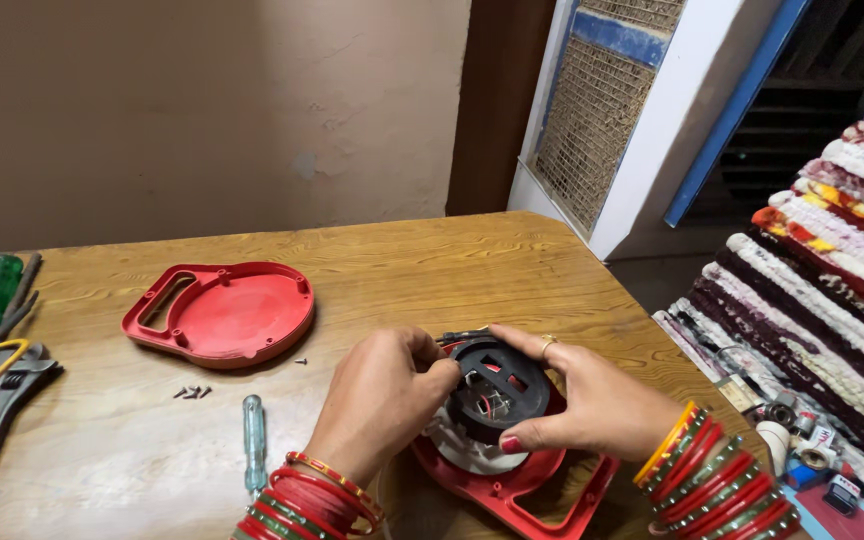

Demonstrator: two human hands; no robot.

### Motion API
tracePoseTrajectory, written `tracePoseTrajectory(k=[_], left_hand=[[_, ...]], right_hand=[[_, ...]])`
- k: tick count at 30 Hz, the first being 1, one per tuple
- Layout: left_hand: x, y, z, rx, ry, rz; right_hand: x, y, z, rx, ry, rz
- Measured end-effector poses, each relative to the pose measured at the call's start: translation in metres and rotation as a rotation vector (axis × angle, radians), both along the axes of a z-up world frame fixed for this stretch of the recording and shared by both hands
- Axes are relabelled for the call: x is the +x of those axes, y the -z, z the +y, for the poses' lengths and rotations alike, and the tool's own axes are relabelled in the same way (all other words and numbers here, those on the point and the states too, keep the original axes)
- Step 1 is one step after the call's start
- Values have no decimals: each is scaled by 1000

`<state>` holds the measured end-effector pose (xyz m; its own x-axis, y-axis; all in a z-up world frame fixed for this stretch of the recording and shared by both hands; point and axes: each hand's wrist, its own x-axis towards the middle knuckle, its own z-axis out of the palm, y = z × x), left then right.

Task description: The person assembles a red electrical socket by hand, connecting wires to the internal terminals, placing the black faceplate, and fitting the red casing halves together. The person handles the socket components and wires directly without visible tools.

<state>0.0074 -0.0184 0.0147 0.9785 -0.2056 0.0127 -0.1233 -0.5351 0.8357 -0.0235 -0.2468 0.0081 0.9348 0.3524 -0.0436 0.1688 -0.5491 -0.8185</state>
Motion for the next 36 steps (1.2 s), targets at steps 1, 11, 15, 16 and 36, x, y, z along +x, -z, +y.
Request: tracePoseTrajectory(k=[1,11,15,16,36], left_hand=[[0,-2,0,-18,-16,-2],[17,-11,11,-221,-196,-11],[22,-5,15,-369,-242,21],[24,-4,17,-385,-255,30],[31,10,27,-357,-264,47]], right_hand=[[1,2,-2,29,27,24],[22,31,-19,454,359,-3],[27,45,-8,364,395,64],[28,46,-6,333,388,63],[33,26,16,-176,282,-35]])
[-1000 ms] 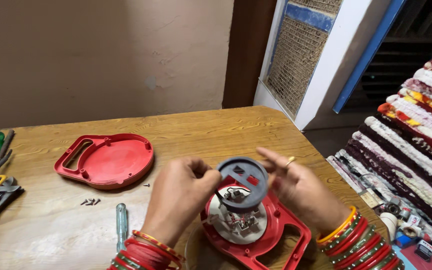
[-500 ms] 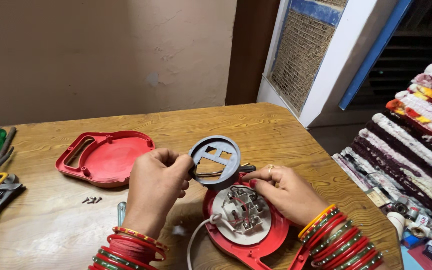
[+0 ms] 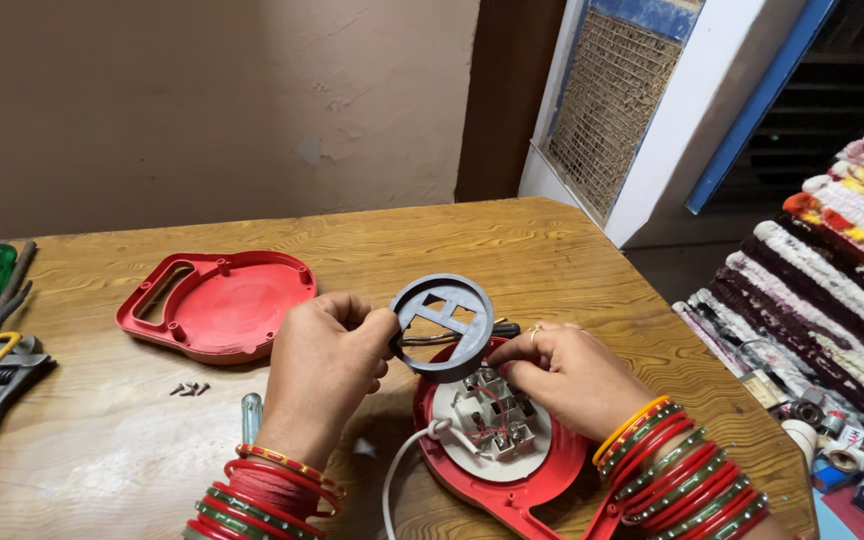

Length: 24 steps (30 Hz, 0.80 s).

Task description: The person assembles a red electrical socket by hand, connecting wires to the internal terminals, placing the black faceplate, and fitting the red casing halves together. The person handles the socket components and wires directly without visible tools.

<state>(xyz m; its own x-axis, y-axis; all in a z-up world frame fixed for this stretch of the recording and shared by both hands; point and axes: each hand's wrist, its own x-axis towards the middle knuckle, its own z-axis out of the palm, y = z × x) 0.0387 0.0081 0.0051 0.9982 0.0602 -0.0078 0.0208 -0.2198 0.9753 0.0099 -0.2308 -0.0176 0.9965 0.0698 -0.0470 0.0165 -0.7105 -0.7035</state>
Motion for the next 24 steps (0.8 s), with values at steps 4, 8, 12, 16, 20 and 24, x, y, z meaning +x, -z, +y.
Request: tracePoseTrajectory(k=[4,8,12,16,20,24], left_hand=[[-1,-1,1,17,0,4],[-2,-1,1,41,2,-1],[-4,-3,1,47,-13,9],[-4,-5,8,4,-92,8],[-1,-4,16,134,-163,0],[7,6,23,372,-204,21]], right_hand=[[0,-4,4,109,31,75],[2,-5,6,-54,118,120],[6,3,4,227,61,108],[7,10,-1,364,62,143],[8,10,-2,311,81,151],[8,9,2,252,86,122]])
